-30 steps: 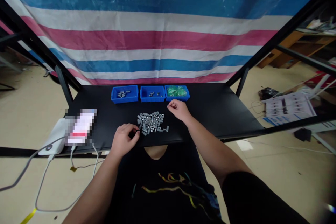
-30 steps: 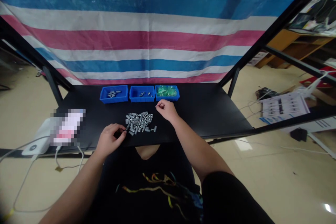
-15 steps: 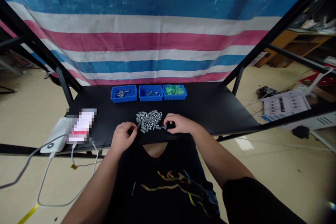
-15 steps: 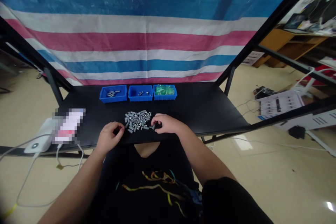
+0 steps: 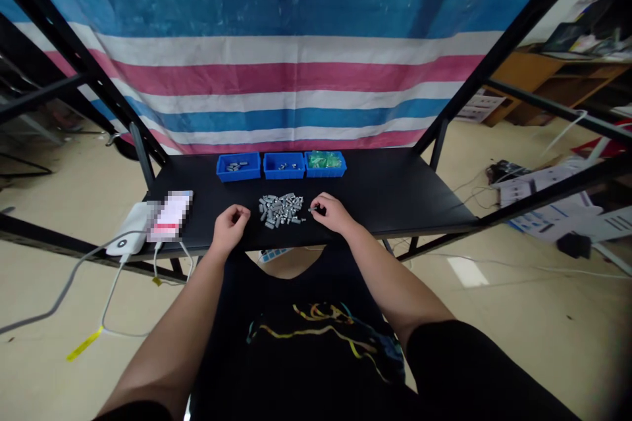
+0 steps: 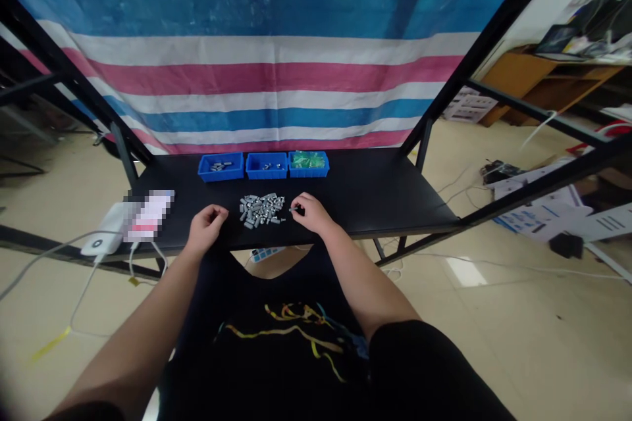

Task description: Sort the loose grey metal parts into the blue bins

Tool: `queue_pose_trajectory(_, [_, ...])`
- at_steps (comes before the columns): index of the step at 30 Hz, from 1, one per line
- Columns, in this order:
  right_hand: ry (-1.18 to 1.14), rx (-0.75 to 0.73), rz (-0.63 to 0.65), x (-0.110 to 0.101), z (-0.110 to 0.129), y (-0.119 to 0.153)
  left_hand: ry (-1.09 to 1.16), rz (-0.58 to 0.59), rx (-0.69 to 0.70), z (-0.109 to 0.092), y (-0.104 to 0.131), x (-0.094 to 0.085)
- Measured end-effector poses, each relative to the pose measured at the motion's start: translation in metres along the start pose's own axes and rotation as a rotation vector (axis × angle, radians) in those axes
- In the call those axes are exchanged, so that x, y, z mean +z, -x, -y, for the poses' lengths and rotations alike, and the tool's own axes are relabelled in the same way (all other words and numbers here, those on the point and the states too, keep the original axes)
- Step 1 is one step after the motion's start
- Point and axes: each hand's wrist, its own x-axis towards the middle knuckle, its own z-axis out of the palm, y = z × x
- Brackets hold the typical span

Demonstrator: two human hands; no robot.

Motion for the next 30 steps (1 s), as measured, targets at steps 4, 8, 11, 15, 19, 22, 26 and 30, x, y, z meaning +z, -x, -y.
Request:
queue_pose_trajectory(4, [0.032, -0.009, -0.046, 0.0042, -0.0014, 0.0021, 0.051, -0.044, -0.012, 0.0046, -0.0023, -0.0004])
queue_pose_trajectory(8, [0.073, -0.014, -0.075, 0.0067, -0.0034, 0.0038, 0.070, -0.057, -0.015, 0.0066, -0.0023, 0.0001])
queue_pose_trajectory(11, [0.100, -0.009, -0.080, 0.0071, -0.0033, 0.0044, 0.062, -0.061, -0.012, 0.0058, 0.0002, -0.0008])
queue_pose_trajectory(15, [0.129, 0.010, -0.078, 0.0071, -0.0033, 0.0037, 0.028, -0.077, 0.003, 0.0028, 0.0037, -0.0020])
queue_pose_trajectory(19, [0.132, 0.010, -0.080, 0.0082, -0.0053, 0.0031, 0.001, -0.102, 0.015, 0.0008, 0.0028, -0.0024])
queue_pose_trajectory(22, [0.131, 0.002, -0.084, 0.0088, -0.0065, 0.0034, -0.012, -0.094, 0.018, 0.0012, 0.0005, -0.0020])
queue_pose_trajectory(26, [0.146, 0.004, -0.086, 0.0086, -0.0054, 0.0041, -0.022, -0.059, 0.023, 0.0032, -0.0008, -0.0013])
queue_pose_trajectory(30, [0.159, 0.017, -0.090, 0.0081, -0.0028, 0.0042, -0.022, -0.050, 0.022, 0.0034, 0.0007, -0.0013])
